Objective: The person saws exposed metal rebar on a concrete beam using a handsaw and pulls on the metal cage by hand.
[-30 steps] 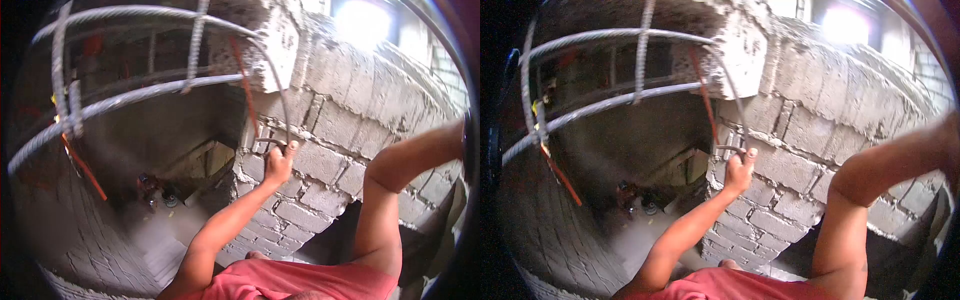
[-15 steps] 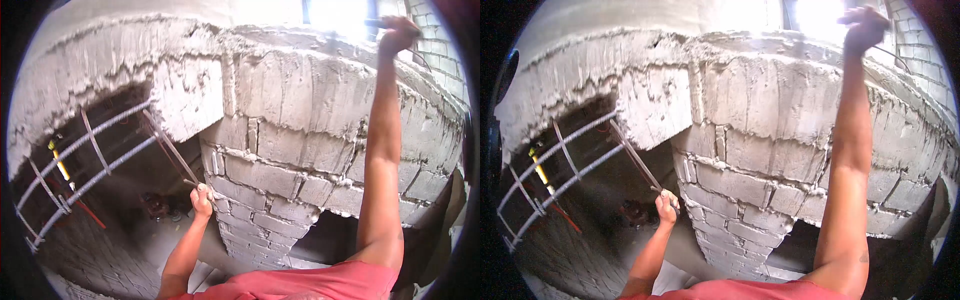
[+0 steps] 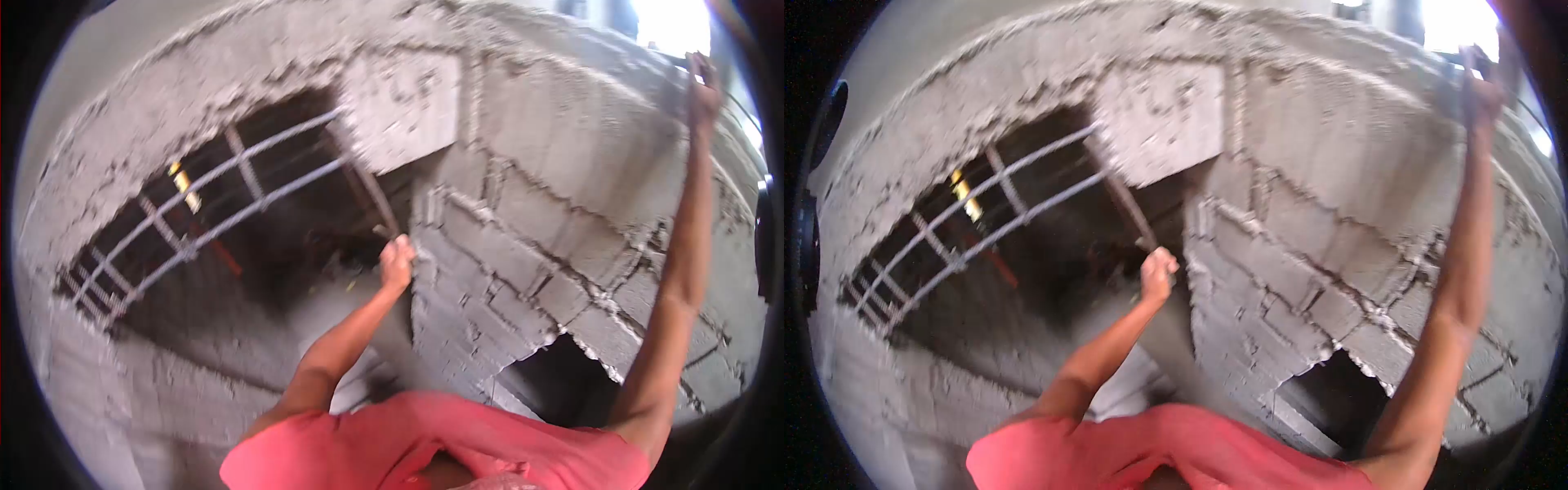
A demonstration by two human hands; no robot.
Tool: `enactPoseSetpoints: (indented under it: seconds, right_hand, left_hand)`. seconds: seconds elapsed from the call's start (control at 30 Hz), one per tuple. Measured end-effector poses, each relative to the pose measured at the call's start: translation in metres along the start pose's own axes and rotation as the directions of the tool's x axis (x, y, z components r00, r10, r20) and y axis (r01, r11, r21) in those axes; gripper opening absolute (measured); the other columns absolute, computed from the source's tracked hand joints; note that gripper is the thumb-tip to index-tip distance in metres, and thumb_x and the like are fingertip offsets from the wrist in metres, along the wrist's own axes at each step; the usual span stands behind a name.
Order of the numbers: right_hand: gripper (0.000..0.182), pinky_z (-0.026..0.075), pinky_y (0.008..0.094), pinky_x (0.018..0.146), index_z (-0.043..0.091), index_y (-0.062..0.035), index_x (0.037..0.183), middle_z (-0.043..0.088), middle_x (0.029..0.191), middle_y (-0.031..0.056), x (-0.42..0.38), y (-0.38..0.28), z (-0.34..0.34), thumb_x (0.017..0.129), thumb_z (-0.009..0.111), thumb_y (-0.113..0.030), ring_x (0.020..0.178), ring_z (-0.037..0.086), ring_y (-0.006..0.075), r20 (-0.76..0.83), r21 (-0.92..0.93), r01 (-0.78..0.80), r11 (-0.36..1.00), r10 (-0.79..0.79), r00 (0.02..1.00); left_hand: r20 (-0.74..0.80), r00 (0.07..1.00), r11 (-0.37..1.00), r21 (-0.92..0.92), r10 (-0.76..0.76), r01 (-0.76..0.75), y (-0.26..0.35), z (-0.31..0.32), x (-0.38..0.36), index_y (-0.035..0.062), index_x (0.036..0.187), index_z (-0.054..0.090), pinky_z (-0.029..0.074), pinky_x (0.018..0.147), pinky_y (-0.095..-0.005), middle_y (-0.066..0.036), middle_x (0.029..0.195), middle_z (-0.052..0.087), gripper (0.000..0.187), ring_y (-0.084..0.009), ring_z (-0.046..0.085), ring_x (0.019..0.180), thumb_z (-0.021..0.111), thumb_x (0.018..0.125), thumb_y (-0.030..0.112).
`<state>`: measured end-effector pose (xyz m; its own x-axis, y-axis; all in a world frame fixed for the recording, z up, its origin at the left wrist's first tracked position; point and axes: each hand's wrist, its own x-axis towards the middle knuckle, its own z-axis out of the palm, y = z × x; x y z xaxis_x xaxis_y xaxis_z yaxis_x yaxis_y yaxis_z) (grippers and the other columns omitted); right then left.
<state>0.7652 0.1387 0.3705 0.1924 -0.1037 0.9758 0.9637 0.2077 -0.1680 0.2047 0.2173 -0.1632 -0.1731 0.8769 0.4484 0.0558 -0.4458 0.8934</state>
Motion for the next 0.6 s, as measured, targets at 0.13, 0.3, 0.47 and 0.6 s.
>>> enactPoseSetpoints:
  seconds: [0.13,0.3,0.47,0.6]
  right_hand:
    - [0.055,0.044,0.0311,0.107,0.066,-0.0051,0.133,0.069,0.131,0.0081,0.003,0.023,0.000,0.097,0.066,-0.047,0.124,0.062,0.0184,0.010,-0.159,0.084,0.984,-0.084,0.996]
    - [0.046,0.044,0.0344,0.107,0.067,-0.0040,0.132,0.070,0.128,0.0109,-0.051,0.014,-0.013,0.102,0.060,-0.039,0.123,0.062,0.0230,0.135,-0.255,0.288,0.923,-0.261,0.956]
    - [0.030,0.049,0.0376,0.100,0.069,-0.0037,0.123,0.073,0.117,0.0108,-0.267,-0.141,-0.041,0.102,0.060,-0.023,0.111,0.066,0.0215,0.304,0.202,0.205,0.958,-0.261,0.916]
    - [0.049,0.048,0.0396,0.103,0.055,-0.0083,0.142,0.066,0.127,0.0126,-0.515,-0.291,-0.014,0.101,0.060,-0.035,0.117,0.063,0.0245,0.909,0.248,-0.736,0.630,0.111,0.402]
  left_hand:
    - [-0.009,1.000,0.997,0.077,-0.006,0.006,0.018,-0.004,-0.002,-0.0004,0.086,0.058,0.045,0.070,-0.0470,-0.017,0.074,0.057,0.065,-0.0290,0.056,0.072,0.047,0.100,0.062]
    - [-0.016,0.998,0.992,0.112,-0.052,0.054,0.044,-0.007,-0.007,-0.0030,0.092,0.058,0.045,0.075,-0.0487,-0.022,0.081,0.058,0.074,-0.0354,0.057,0.079,0.044,0.098,0.069]
    - [-0.071,0.995,0.959,0.280,0.069,-0.046,0.048,-0.011,-0.010,-0.0043,0.094,0.060,0.043,0.084,-0.0535,-0.028,0.093,0.059,0.083,-0.0459,0.057,0.092,0.040,0.095,0.076]
    - [0.008,0.998,0.921,0.387,0.056,-0.055,0.067,-0.027,-0.003,-0.0020,0.091,0.063,0.045,0.080,-0.0545,-0.026,0.090,0.061,0.078,-0.0470,0.060,0.090,0.045,0.094,0.073]
